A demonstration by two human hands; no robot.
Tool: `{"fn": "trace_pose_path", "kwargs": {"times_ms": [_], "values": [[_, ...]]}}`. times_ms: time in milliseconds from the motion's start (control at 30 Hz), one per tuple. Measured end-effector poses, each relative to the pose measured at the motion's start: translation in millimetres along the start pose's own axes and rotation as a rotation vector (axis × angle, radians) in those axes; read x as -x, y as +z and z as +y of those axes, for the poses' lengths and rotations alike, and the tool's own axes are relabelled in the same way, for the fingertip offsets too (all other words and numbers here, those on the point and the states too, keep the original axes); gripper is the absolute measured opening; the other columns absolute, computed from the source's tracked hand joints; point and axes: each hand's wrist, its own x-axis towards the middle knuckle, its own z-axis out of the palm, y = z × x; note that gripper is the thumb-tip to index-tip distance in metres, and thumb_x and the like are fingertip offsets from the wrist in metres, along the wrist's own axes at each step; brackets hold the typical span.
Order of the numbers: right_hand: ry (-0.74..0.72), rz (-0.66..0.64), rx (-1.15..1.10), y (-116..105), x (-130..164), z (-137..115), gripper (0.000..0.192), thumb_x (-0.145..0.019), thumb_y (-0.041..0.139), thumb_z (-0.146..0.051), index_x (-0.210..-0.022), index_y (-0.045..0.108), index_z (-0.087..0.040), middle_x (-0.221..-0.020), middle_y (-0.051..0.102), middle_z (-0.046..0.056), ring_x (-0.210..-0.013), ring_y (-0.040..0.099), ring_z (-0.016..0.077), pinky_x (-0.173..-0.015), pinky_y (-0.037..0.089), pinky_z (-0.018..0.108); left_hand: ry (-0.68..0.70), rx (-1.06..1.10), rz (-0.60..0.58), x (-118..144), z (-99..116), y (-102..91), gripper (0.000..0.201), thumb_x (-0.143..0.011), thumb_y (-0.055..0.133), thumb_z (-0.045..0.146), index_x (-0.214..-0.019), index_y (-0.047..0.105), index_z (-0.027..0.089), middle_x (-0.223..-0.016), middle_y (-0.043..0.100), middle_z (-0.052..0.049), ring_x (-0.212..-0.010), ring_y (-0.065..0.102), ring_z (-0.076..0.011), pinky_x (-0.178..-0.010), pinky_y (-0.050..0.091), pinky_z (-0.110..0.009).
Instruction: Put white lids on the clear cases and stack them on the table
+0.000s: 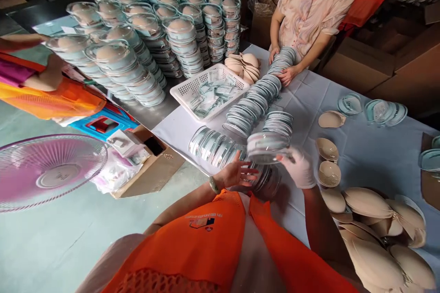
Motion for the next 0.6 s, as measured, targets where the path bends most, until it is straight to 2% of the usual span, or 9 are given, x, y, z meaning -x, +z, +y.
{"fn": "trace_pose_path", "kwargs": {"times_ms": [33,100,200,267,333,400,500,567,600], "values": [[0.054,-0.041,0.119,1.1,-5.8,10.8,0.027,-0.097,0.070,-0.037,-0.118,0.080,-0.023,-0.099,0.078,0.010,-0.092,0.072,0.0267,-0.082,0.057,0.036,0.072,-0.037,0.040,-1.7,-0.8,-3.2,0.077,-0.104,0.035,0.075,-0.136,0.063,0.011,-0.120,0.076,-0.024,-0.089,0.079,-0.0290,-0.064,0.065,-0.037],[0.152,-0.220,0.315,10.0,-22.2,31.8,0.035,-0.098,0.069,-0.035,-0.131,0.076,-0.025,-0.105,0.077,0.009,-0.096,0.070,0.0261,-0.078,0.052,0.032,0.265,-0.177,0.123,-7.0,-0.8,-11.8,0.068,-0.099,0.056,0.070,-0.142,0.059,0.017,-0.129,0.075,-0.021,-0.100,0.078,-0.0294,-0.071,0.066,-0.038],[0.256,-0.527,0.486,38.5,-49.7,50.7,0.031,-0.100,0.065,-0.031,-0.128,0.076,-0.024,-0.117,0.074,0.012,-0.102,0.068,0.0262,-0.074,0.046,0.031,0.509,-0.537,0.219,-20.3,2.5,-23.6,0.063,-0.088,0.077,0.056,-0.137,0.064,0.020,-0.124,0.077,-0.017,-0.107,0.077,-0.0314,-0.080,0.066,-0.041],[0.321,-0.583,0.524,57.6,-60.1,54.3,0.027,-0.102,0.062,-0.028,-0.123,0.076,-0.019,-0.125,0.071,0.016,-0.107,0.066,0.0275,-0.076,0.045,0.032,0.645,-0.795,0.243,-30.4,5.1,-27.1,0.056,-0.085,0.080,0.047,-0.133,0.068,0.020,-0.124,0.078,-0.016,-0.113,0.076,-0.0335,-0.091,0.065,-0.047],[0.386,-0.527,0.506,68.1,-56.0,54.8,0.030,-0.102,0.060,-0.025,-0.128,0.072,-0.017,-0.131,0.068,0.018,-0.114,0.065,0.0288,-0.080,0.047,0.034,0.755,-1.040,0.215,-39.5,6.6,-26.3,0.055,-0.086,0.079,0.041,-0.136,0.067,0.020,-0.133,0.075,-0.017,-0.126,0.071,-0.0356,-0.107,0.059,-0.051],[0.477,-0.385,0.418,68.3,-32.6,53.3,0.037,-0.102,0.059,-0.028,-0.136,0.067,-0.016,-0.135,0.067,0.019,-0.120,0.063,0.0293,-0.086,0.049,0.034,0.787,-1.283,0.141,-48.0,5.6,-21.3,0.068,-0.086,0.081,0.042,-0.147,0.061,0.019,-0.150,0.066,-0.019,-0.143,0.060,-0.0382,-0.121,0.047,-0.056],[0.707,-0.201,0.141,59.5,32.7,41.5,0.052,-0.097,0.065,-0.042,-0.142,0.060,-0.017,-0.133,0.070,0.017,-0.113,0.067,0.0283,-0.088,0.052,0.035,0.717,-1.629,-0.018,-62.1,-2.8,-7.5,0.100,-0.080,0.086,0.053,-0.164,0.043,0.020,-0.170,0.043,-0.020,-0.162,0.033,-0.0411,-0.132,0.025,-0.065],[0.867,-0.265,-0.062,57.2,79.9,25.0,0.063,-0.092,0.068,-0.045,-0.147,0.054,-0.018,-0.125,0.074,0.013,-0.101,0.071,0.0250,-0.083,0.055,0.033,0.664,-1.826,-0.112,-72.3,-12.1,2.8,0.110,-0.078,0.086,0.059,-0.169,0.035,0.023,-0.176,0.033,-0.018,-0.166,0.022,-0.0429,-0.131,0.012,-0.072],[0.930,-0.326,-0.130,58.7,99.4,15.6,0.060,-0.093,0.066,-0.044,-0.147,0.055,-0.019,-0.121,0.076,0.010,-0.096,0.072,0.0234,-0.081,0.055,0.032,0.640,-1.906,-0.146,-77.0,-16.9,7.2,0.111,-0.078,0.086,0.060,-0.170,0.034,0.024,-0.176,0.031,-0.018,-0.166,0.020,-0.0437,-0.131,0.009,-0.074]]}}
